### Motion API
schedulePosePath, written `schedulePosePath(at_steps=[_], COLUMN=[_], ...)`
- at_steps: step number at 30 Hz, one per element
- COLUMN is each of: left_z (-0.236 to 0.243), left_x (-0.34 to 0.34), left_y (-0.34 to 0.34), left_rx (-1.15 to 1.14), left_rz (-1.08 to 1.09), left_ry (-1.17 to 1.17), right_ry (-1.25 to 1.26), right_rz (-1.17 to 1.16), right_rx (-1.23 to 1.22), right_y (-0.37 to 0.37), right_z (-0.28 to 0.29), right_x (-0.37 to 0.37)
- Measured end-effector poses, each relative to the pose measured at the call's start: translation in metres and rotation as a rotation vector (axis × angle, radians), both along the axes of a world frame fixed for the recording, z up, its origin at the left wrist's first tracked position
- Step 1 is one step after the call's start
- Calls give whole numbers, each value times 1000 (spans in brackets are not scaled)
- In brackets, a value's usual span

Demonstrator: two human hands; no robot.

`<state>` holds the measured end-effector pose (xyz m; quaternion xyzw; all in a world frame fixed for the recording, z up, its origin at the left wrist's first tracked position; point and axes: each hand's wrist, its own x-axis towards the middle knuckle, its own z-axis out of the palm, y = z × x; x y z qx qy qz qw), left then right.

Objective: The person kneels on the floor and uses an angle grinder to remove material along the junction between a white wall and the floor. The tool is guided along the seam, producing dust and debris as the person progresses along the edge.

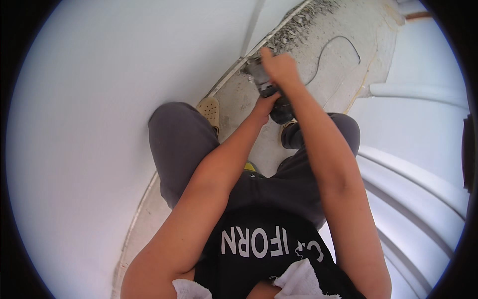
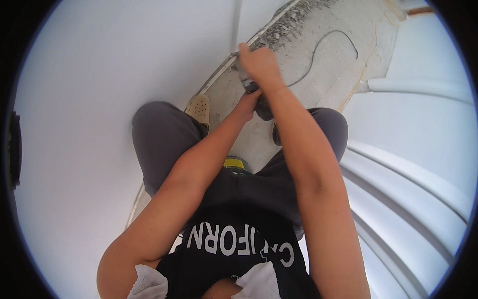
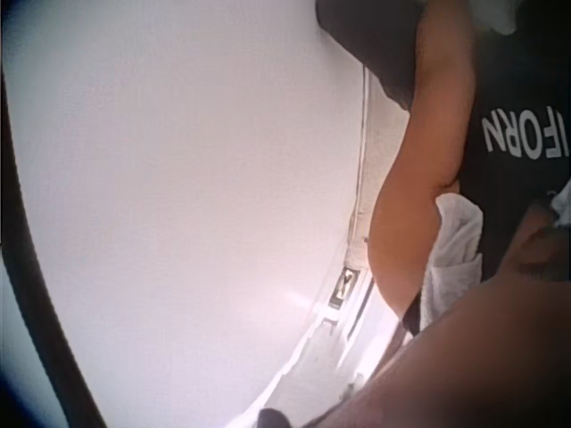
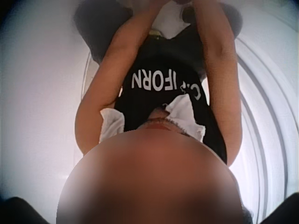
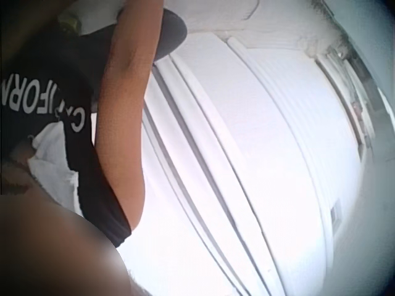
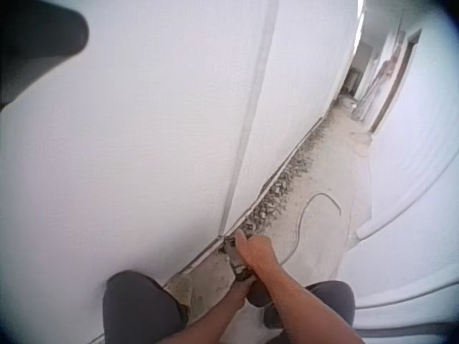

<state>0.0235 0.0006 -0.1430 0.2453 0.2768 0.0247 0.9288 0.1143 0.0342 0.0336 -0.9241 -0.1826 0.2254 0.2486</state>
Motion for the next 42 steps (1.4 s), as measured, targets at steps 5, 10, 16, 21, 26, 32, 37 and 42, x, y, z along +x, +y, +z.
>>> schedulePosePath(at_steps=[5, 10, 16, 21, 26, 32, 37, 42], left_z=[79, 92, 75, 73, 73, 88, 89, 88], left_x=[-14, -31, -48, -44, -42, -34, -32, -30], left_y=[-11, -20, -25, -39, -28, -22, -26, -24], left_rx=[228, 260, 96, 44, -99, -7, -2, -10], left_rz=[61, 49, 106, 145, 209, 215, 252, 270], left_ry=[-3, -38, -72, -75, -97, -34, 2, -26], right_ry=[269, 298, 175, 111, -8, 112, 155, 44], right_rz=[-291, -373, -224, -85, 128, 57, 53, 192], right_rx=[134, 143, 20, -82, -210, -149, -141, -143], right_y=[-32, -40, -33, -30, 3, 15, 16, 20], right_z=[64, 78, 54, 62, 46, 64, 63, 55], right_x=[19, -3, -29, -33, -29, -19, -17, -9])
